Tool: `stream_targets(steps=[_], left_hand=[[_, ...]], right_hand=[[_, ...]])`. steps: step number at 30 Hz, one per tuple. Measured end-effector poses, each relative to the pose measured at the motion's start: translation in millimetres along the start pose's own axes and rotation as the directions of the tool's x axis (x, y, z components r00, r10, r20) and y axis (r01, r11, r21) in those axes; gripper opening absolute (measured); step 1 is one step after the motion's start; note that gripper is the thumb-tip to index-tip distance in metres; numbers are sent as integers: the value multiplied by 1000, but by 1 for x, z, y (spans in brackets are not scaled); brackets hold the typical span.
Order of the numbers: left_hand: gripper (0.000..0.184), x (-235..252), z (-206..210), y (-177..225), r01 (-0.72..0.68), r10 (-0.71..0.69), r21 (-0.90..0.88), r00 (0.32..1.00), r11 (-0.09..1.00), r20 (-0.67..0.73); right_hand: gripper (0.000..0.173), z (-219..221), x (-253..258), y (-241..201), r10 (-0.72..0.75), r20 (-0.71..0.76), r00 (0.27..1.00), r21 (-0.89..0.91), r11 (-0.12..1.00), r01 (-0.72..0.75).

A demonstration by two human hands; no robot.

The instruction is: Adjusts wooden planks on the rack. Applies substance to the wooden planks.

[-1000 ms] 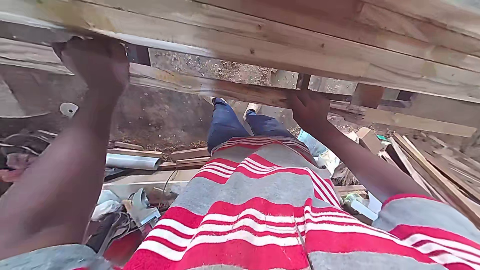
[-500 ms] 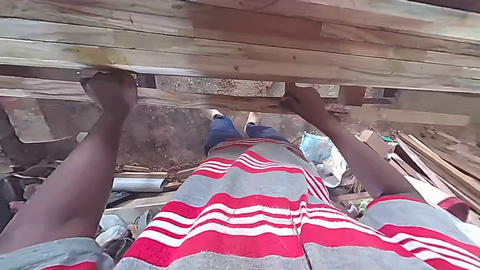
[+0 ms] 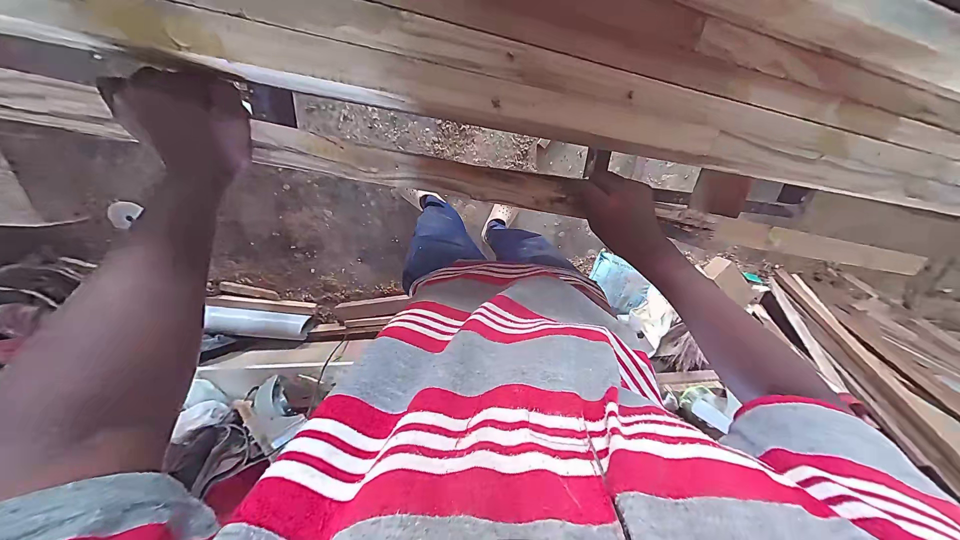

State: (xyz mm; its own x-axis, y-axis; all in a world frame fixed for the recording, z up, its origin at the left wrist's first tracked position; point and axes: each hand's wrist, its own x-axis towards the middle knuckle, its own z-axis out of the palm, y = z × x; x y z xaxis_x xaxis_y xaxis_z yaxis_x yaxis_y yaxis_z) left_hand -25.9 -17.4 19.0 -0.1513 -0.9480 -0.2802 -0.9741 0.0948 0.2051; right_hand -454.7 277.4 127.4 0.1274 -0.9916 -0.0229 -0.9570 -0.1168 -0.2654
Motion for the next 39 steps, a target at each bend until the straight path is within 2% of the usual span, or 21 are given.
stream_targets(steps=[5,9,13,17,18,20,21,23,25,27,28,29,31,33,35,37,38,39], left_hand=[[68,2,1,4,38,-38,-15,998,999,40],[67,1,0,8,19,-20,12,1000,1000,11],[68,-5,-7,16,68,-68,-3,998,998,16],[68,-11,-21,32,89,-89,5,995,996,43],[67,-15,-27,39,112,-113,10,992,994,52],[63,-23,-37,49,143,-143,8,989,990,39],[62,-26,-39,51,153,-154,10,988,988,35],[60,-26,-36,48,161,-160,-9,986,987,39],[55,-28,-26,37,40,-46,-88,997,995,-68],[56,-58,-19,54,-138,100,-174,972,975,-213],[51,-83,-19,75,-267,207,-212,941,940,-267],[40,-108,-16,98,-450,373,-236,876,861,-306],[25,-156,-15,163,-728,686,-236,685,643,-244],[31,-181,-5,219,-871,870,-202,476,447,-126],[50,-187,1,253,-893,925,-242,364,379,107],[67,-185,9,267,-895,920,-280,267,347,289],[67,-188,12,269,-893,913,-311,211,325,349],[58,-193,8,272,-888,896,-337,158,312,415]], right_hand=[[12,10,5,-3,-50,-63,997,-23,999,49],[13,10,11,5,-159,-49,986,-14,987,158],[18,9,25,22,-228,22,973,55,972,227],[24,-8,42,25,-114,303,946,189,980,58],[23,-8,42,29,-124,268,955,273,961,48],[28,-11,37,31,-83,130,988,520,854,4],[30,-17,36,27,-48,106,993,607,794,-26],[32,-30,28,23,41,148,988,675,726,-131],[32,-35,14,30,140,175,975,673,706,-222],[34,-39,-13,31,324,178,929,660,662,-357],[35,-41,-28,27,432,179,884,650,622,-436],[35,-39,-45,22,538,178,824,649,565,-510],[36,-24,-78,10,704,157,693,691,423,-586],[34,-2,-102,-2,809,124,574,775,282,-565],[32,9,-117,-19,855,138,500,843,163,-513],[32,15,-127,-29,869,160,468,872,97,-479],[32,16,-132,-32,871,170,462,877,79,-473],[33,17,-136,-34,875,178,450,880,62,-470]])
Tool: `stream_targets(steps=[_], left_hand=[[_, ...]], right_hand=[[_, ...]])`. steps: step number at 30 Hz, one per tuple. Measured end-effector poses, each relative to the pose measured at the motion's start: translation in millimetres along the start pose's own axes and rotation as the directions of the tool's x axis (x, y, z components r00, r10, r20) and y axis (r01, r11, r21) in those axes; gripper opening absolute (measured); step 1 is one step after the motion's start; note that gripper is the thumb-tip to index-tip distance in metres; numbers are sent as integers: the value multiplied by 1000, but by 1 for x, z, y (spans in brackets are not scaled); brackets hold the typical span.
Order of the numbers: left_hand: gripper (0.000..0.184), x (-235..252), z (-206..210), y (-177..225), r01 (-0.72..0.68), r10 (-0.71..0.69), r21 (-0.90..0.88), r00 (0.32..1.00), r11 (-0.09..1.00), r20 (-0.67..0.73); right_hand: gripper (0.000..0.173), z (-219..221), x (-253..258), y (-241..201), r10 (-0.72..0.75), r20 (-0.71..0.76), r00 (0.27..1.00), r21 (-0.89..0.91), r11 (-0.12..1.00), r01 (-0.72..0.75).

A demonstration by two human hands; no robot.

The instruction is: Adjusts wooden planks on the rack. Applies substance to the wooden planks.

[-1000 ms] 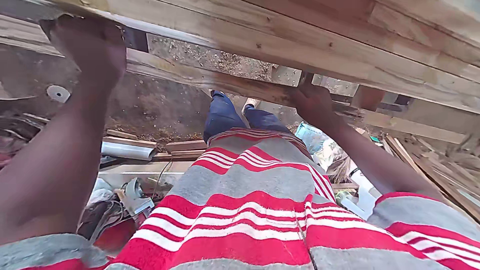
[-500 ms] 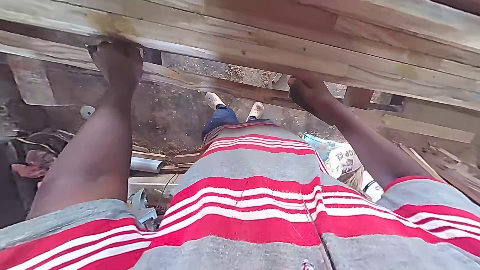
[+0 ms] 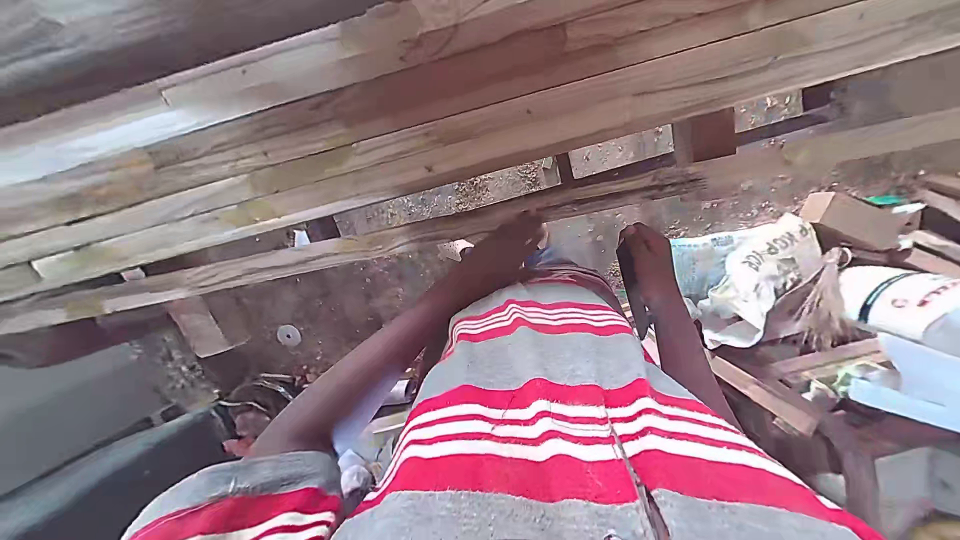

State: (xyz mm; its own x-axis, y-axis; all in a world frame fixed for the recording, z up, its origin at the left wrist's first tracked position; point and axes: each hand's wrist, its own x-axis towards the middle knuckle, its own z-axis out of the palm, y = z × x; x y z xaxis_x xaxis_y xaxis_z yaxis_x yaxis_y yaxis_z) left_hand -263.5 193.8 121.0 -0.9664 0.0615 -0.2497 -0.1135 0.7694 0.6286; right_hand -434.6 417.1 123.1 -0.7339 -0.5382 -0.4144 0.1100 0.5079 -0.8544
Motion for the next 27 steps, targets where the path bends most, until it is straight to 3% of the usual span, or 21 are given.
stream_targets(steps=[1,2,3,5,7,9,10,11,12,13,14,16,18,19,21,23,24,26,27], left_hand=[[47,0,-6,9,7,-6,-9,995,1000,102],[40,-4,-10,16,2,3,-43,993,999,120],[36,-10,-6,14,-76,76,-64,997,995,-12],[31,-9,7,2,-203,201,23,933,979,-298],[47,10,14,0,-148,178,108,916,983,-361],[73,35,24,4,-51,80,123,967,991,-242],[77,45,31,6,-63,84,122,982,991,-171],[73,50,36,10,-124,137,131,986,984,-93],[56,51,39,17,-221,223,127,975,967,3],[39,52,37,24,-309,296,91,946,947,134],[33,51,32,27,-342,337,-20,913,939,232],[27,41,32,24,-363,366,-64,929,930,44],[22,37,33,12,-408,417,95,856,908,-305],[22,35,33,11,-368,394,143,820,919,-415],[38,34,31,11,-146,220,183,835,972,-505],[66,43,28,11,66,0,134,898,989,-440],[73,50,30,11,89,-38,128,933,988,-357],[70,63,43,16,-102,128,164,980,981,-154],[55,67,47,20,-281,290,171,957,944,-30]], right_hand=[[34,-3,-2,2,9,-8,1000,9,1000,-9],[34,-5,-4,5,9,-16,1000,14,1000,-9],[34,-8,-5,8,1,-23,1000,12,1000,0],[33,-13,-7,15,-4,-46,999,7,1000,4],[34,-17,-6,20,45,-81,996,29,999,-43],[33,-17,-5,26,144,-144,979,129,984,-126],[34,-16,-5,31,215,-167,962,203,963,-180],[35,-15,-5,34,287,-170,943,277,932,-234],[37,-15,-5,37,347,-163,924,346,897,-275],[40,-14,-7,39,394,-140,908,397,863,-313],[40,-14,-9,40,432,-101,896,438,828,-350],[43,-11,-16,47,478,-10,878,471,777,-417],[43,-3,-26,57,462,65,885,471,767,-435],[45,1,-34,63,427,49,903,459,793,-400],[46,6,-41,65,359,-13,933,429,845,-319],[46,8,-33,59,378,-59,924,422,848,-320],[47,9,-27,56,405,-69,912,434,835,-338],[45,2,-11,47,450,-71,890,482,797,-365],[44,-4,-4,40,464,-84,882,511,780,-361]])
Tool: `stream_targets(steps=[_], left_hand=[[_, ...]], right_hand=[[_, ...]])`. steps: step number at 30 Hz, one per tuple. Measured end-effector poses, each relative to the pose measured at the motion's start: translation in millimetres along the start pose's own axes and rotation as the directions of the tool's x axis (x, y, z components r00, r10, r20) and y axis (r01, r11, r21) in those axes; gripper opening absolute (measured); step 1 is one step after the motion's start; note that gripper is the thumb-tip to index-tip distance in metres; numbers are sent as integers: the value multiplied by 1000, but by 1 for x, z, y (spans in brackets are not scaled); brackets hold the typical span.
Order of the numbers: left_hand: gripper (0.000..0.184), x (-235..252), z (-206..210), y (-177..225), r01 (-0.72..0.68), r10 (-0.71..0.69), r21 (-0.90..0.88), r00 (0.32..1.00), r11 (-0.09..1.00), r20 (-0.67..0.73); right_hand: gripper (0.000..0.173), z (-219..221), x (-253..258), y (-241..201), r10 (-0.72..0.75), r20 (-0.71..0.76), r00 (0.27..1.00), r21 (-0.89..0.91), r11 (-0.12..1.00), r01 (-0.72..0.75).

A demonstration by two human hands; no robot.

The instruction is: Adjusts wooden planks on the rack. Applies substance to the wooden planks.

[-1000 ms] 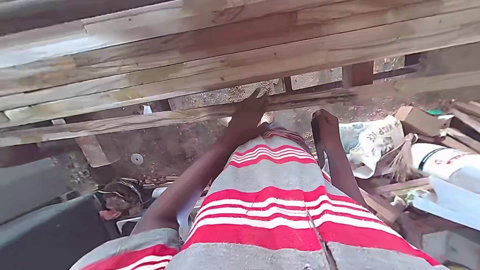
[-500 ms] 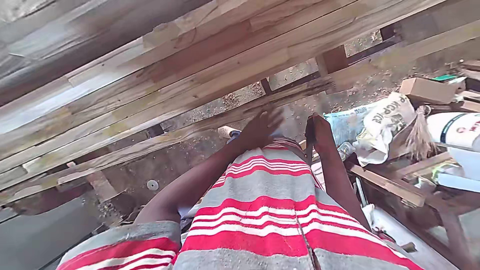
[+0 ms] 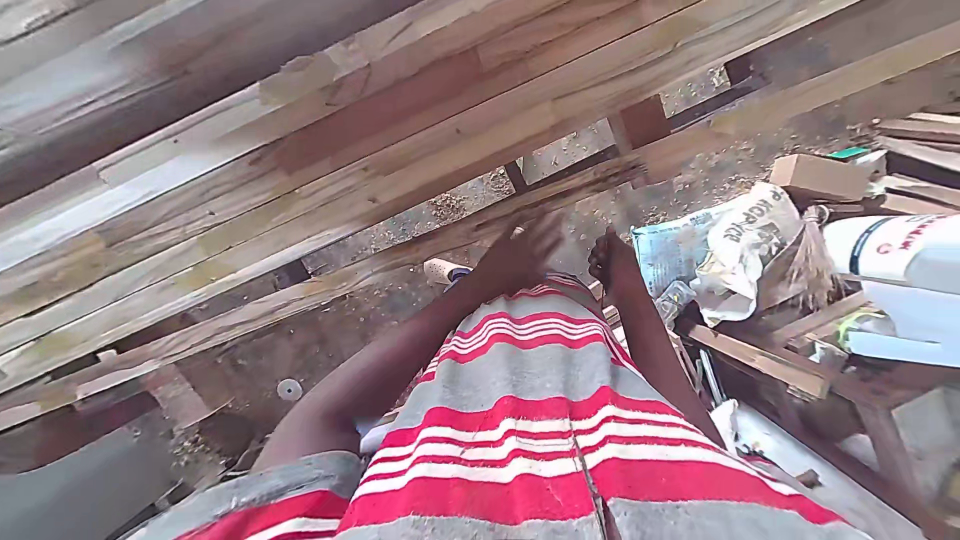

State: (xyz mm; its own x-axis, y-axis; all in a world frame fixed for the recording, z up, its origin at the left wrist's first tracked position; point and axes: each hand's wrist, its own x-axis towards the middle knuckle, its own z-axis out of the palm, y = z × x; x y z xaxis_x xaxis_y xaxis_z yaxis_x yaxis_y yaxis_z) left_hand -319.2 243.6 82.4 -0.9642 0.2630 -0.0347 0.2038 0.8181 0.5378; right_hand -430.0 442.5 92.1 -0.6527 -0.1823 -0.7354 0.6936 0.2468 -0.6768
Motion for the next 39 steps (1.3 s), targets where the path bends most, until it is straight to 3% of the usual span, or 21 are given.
stream_targets(steps=[1,2,3,5,7,9,10,13,14,16,18,20,23,25,27,30,32,33,34,36,39], left_hand=[[40,6,2,1,-177,181,-51,980,983,86],[33,10,5,0,-294,302,-94,950,951,86],[31,9,4,1,-319,319,-97,948,943,-16],[33,5,-3,0,-178,180,34,930,983,-321],[54,10,-17,5,112,-93,30,924,993,-370],[81,18,-19,0,380,-365,7,894,925,-260],[85,22,-16,-7,455,-435,52,874,889,-215],[71,34,-11,-24,501,-468,189,862,845,-195],[68,37,-18,-26,500,-480,208,866,841,-140],[64,42,-46,-31,478,-489,115,867,871,99],[58,45,-69,-52,501,-409,-141,813,854,415],[43,44,-71,-74,565,-266,-370,746,737,610],[30,42,-77,-89,682,-125,-550,675,483,727],[35,38,-63,-106,707,-52,-643,684,295,728],[33,38,-59,-111,681,-82,-663,714,309,695],[25,40,-70,-91,620,-246,-564,762,546,599],[34,37,-75,-75,550,-398,-338,814,764,424],[39,40,-78,-61,557,-482,-189,812,809,330],[42,42,-77,-46,588,-561,-47,790,807,245],[41,34,-61,-30,639,-641,55,768,767,13],[34,25,-35,-28,625,-583,81,760,776,-287]], right_hand=[[44,-1,2,-12,-2,-29,1000,33,999,3],[44,-5,4,-23,-18,-51,999,56,998,21],[45,-10,3,-31,-33,-64,997,78,996,38],[48,-18,3,-36,-31,-83,996,198,979,46],[49,-33,5,-32,-11,-101,995,371,928,48],[52,-46,7,-22,22,-90,996,536,844,30],[54,-51,9,-18,33,-77,996,580,814,18],[53,-56,9,-10,48,-40,998,627,779,-13],[52,-57,9,-8,60,-34,998,632,774,-25],[52,-60,9,-10,57,-26,998,649,761,-26],[54,-64,10,-12,38,-18,999,665,747,-17],[52,-69,11,-9,17,-18,1000,689,725,0],[52,-70,13,-10,18,-33,999,700,714,11],[53,-72,13,-10,22,-39,999,697,717,11],[53,-72,14,-10,37,-69,997,640,768,16],[40,-63,2,-12,59,-176,983,310,951,-2],[40,-58,-8,4,7,-109,994,4,1000,-6],[42,-57,-12,10,-13,-61,998,-142,990,4],[44,-55,-15,13,-1,-14,1000,-250,968,-2],[40,-51,-19,11,19,58,998,-401,916,6],[49,-52,-22,-16,-4,169,986,-562,821,100]])
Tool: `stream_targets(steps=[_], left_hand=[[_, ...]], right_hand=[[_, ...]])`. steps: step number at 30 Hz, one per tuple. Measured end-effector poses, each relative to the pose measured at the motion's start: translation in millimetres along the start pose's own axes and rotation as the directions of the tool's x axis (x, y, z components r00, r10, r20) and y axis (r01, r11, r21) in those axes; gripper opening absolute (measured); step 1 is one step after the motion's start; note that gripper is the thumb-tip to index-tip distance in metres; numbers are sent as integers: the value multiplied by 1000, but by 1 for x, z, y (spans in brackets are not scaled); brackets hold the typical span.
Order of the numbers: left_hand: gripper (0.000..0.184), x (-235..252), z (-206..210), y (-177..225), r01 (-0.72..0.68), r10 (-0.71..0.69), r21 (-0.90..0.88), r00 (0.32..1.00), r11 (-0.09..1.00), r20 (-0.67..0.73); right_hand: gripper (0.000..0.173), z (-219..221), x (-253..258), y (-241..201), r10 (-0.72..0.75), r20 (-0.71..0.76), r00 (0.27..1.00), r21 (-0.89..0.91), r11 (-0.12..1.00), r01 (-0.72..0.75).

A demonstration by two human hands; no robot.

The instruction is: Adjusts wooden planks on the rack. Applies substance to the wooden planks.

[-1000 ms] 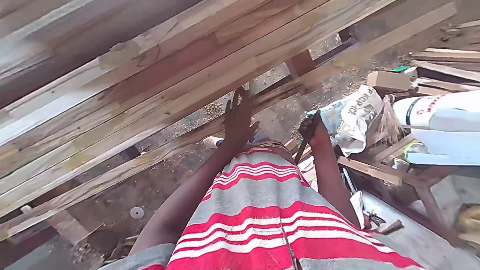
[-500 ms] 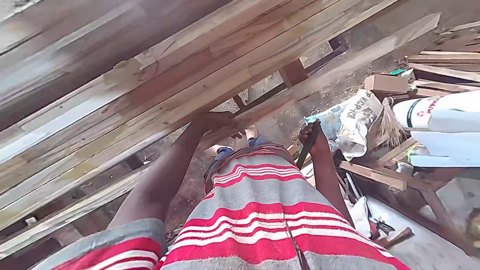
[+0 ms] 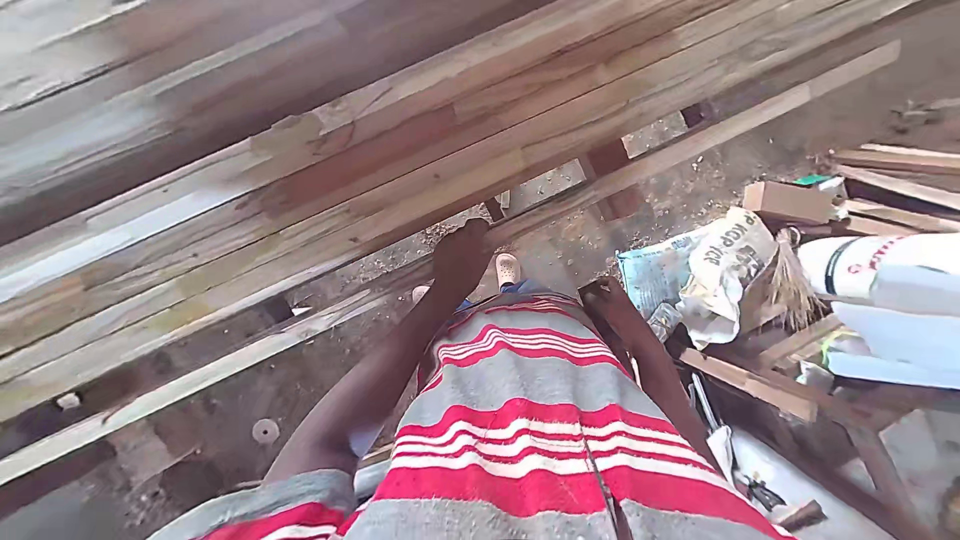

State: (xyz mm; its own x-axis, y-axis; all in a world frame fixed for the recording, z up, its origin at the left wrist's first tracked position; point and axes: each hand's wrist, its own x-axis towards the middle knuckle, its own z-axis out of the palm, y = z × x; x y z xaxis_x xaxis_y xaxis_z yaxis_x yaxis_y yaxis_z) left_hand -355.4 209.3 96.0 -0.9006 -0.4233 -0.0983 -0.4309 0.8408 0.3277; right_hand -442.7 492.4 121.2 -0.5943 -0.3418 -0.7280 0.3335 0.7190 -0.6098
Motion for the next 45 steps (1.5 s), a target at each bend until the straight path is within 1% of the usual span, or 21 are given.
stream_targets(steps=[1,3,5,9,11,13,15,16,18,20,22,23,26,30,36,39,40,41,42,43,45], left_hand=[[28,-4,7,2,-26,28,21,996,999,-88],[17,-19,23,6,-124,115,-15,959,992,-259],[23,-34,44,7,-176,144,-82,942,981,-302],[29,-41,57,6,-204,180,-36,921,978,-346],[27,-43,53,4,-248,209,-85,924,965,-320],[27,-47,40,-1,-259,196,-204,938,944,-285],[44,-56,16,-7,-132,93,-280,984,951,-152],[56,-57,6,-12,-48,23,-246,994,968,-104],[74,-50,-2,-25,71,-79,-146,996,987,-49],[77,-46,0,-33,118,-114,-63,992,991,51],[78,-44,-2,-31,126,-123,-19,984,992,130],[78,-43,-2,-32,121,-118,-12,984,993,134],[74,-48,-3,-30,101,-100,-4,991,995,89],[69,-58,-7,-27,63,-63,11,994,998,88],[70,-59,-6,-28,55,-56,14,996,998,74],[71,-52,8,-33,43,-42,23,999,999,-22],[72,-49,12,-36,50,-49,18,998,999,-32],[73,-48,13,-37,53,-53,6,998,999,-22],[73,-47,14,-37,53,-53,1,998,999,-23],[72,-45,13,-37,57,-57,-6,998,998,-22],[71,-47,15,-36,61,-61,-13,998,998,-30]], right_hand=[[54,-8,-2,-8,-35,24,999,-95,995,37],[50,-19,-5,-25,-145,21,989,-248,958,145],[46,-21,-4,-50,-260,8,966,-325,913,249],[38,-8,22,-91,-478,92,874,-503,735,455],[40,-5,40,-105,-521,171,836,-571,639,515],[40,-4,55,-124,-513,249,821,-630,558,540],[38,-4,65,-136,-491,327,807,-678,473,562],[36,-4,68,-139,-505,365,782,-683,425,594],[34,-1,72,-141,-573,429,698,-665,323,673],[29,8,74,-138,-680,481,554,-632,169,756],[23,18,73,-136,-726,521,449,-604,58,795],[20,23,74,-137,-726,537,429,-602,26,798],[16,30,76,-139,-690,580,433,-603,-7,798],[27,29,83,-141,-699,612,371,-597,-101,796],[21,30,89,-139,-688,598,411,-596,-40,802],[22,28,93,-150,-549,678,489,-536,86,840],[22,29,93,-151,-499,720,482,-486,132,864],[23,30,89,-150,-460,733,501,-469,192,862],[23,28,82,-150,-424,709,563,-510,243,825],[24,24,75,-154,-401,639,656,-591,290,753],[28,15,64,-159,-379,402,833,-766,359,533]])
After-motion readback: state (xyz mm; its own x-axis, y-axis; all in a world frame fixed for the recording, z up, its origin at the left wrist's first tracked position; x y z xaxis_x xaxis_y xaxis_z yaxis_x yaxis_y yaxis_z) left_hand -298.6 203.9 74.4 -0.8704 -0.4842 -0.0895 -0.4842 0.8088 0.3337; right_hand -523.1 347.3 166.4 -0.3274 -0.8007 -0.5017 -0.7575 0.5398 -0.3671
